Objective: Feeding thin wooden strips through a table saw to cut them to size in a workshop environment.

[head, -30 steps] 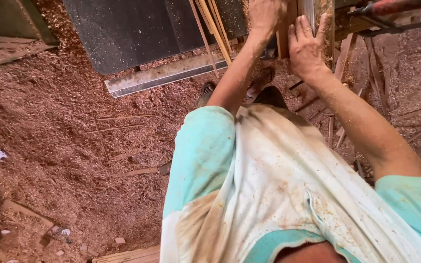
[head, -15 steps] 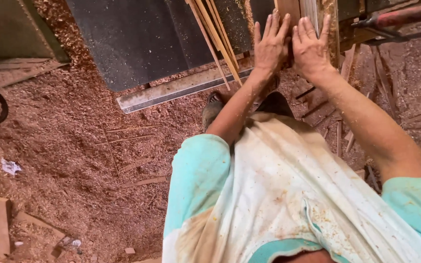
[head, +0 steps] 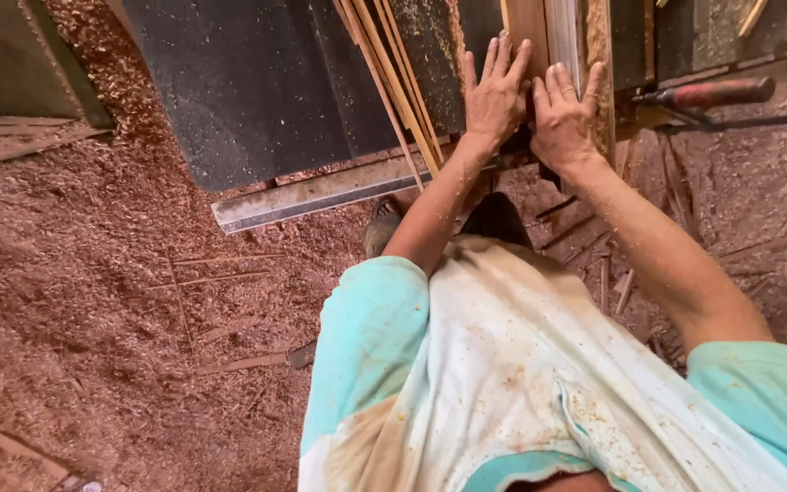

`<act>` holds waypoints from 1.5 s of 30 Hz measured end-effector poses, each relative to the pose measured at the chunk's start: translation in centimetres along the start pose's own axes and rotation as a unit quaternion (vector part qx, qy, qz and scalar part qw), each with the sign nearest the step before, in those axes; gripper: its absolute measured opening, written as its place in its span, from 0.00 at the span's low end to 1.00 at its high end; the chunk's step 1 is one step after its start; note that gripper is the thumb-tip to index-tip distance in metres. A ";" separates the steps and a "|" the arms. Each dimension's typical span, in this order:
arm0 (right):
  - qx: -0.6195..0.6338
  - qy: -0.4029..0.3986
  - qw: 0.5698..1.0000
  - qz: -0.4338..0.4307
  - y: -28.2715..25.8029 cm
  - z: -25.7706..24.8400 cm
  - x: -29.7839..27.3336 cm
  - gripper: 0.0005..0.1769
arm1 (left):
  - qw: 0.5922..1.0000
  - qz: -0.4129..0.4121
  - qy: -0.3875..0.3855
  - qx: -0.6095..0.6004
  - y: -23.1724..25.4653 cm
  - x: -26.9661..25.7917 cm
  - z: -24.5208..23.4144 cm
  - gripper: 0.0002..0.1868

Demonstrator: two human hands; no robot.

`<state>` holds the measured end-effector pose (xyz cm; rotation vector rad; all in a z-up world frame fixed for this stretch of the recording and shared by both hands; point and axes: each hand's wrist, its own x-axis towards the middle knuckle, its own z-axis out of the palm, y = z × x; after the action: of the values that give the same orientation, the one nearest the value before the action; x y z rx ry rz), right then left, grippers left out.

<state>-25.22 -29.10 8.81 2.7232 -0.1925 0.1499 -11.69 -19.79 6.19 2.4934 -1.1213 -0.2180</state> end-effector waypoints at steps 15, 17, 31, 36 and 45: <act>0.075 -0.066 0.995 0.009 1.4 2.1 3.1 0.39 | 0.976 -0.048 0.123 -0.171 -1.0 2.4 1.8 0.20; 0.091 -0.061 0.994 0.019 1.3 2.3 2.8 0.37 | 0.980 0.008 0.047 -0.195 -0.6 0.2 0.8 0.27; 0.072 -0.051 0.996 0.010 2.2 4.4 5.3 0.40 | 0.991 0.086 -0.043 -0.088 -3.4 3.6 0.1 0.43; 0.128 -0.085 0.988 0.017 2.4 4.2 7.0 0.40 | 0.993 0.080 -0.031 -0.081 -3.5 5.1 0.3 0.42; 0.163 -0.128 0.978 0.030 2.6 3.2 9.1 0.43 | 0.996 0.075 -0.028 -0.050 -4.1 7.1 -0.6 0.42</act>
<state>-16.46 -33.80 8.13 3.0606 -0.3514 -0.1693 -4.04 -22.44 5.20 2.3173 -1.2824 -0.2956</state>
